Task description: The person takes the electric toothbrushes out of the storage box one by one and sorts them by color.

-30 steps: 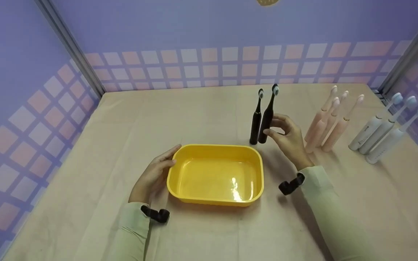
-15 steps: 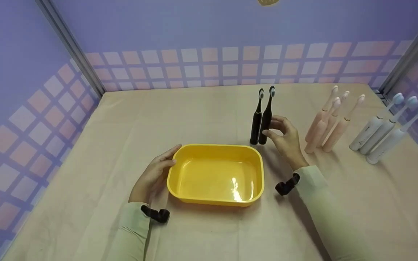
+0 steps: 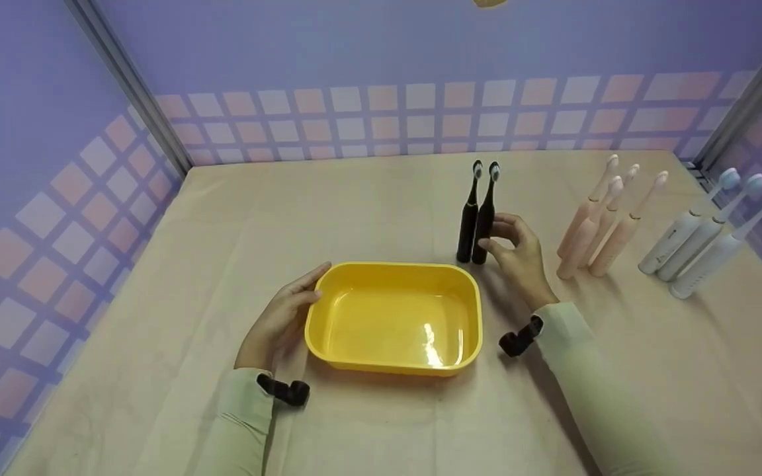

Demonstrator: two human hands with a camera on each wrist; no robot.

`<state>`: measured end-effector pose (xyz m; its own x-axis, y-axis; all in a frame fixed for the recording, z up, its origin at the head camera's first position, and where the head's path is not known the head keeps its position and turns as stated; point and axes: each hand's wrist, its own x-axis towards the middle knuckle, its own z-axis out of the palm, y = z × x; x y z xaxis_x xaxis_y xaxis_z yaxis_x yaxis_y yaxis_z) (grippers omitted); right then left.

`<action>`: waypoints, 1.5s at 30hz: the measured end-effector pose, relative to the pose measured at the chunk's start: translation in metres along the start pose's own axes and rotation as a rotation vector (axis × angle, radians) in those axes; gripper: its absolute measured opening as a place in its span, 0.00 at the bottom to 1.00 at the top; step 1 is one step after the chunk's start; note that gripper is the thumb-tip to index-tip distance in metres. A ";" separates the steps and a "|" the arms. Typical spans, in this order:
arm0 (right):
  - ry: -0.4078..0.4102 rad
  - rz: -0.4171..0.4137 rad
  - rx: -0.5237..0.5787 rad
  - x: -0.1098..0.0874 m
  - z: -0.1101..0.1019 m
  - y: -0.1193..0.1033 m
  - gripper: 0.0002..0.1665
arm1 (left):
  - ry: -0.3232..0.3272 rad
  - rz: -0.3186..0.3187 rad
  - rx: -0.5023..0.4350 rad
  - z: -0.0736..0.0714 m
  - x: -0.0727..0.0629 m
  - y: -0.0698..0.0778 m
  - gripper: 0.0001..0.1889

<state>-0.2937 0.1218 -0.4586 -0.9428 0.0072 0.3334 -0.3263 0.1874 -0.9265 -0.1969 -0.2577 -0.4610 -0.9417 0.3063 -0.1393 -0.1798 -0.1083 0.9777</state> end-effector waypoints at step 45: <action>-0.095 0.121 0.032 -0.015 -0.008 -0.015 0.34 | 0.012 -0.015 -0.044 0.003 0.000 0.002 0.31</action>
<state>-0.2742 0.1268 -0.4477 -0.9771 -0.0656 0.2023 -0.2105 0.1596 -0.9645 -0.1969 -0.2552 -0.4584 -0.9421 0.2968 -0.1561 -0.2062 -0.1454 0.9677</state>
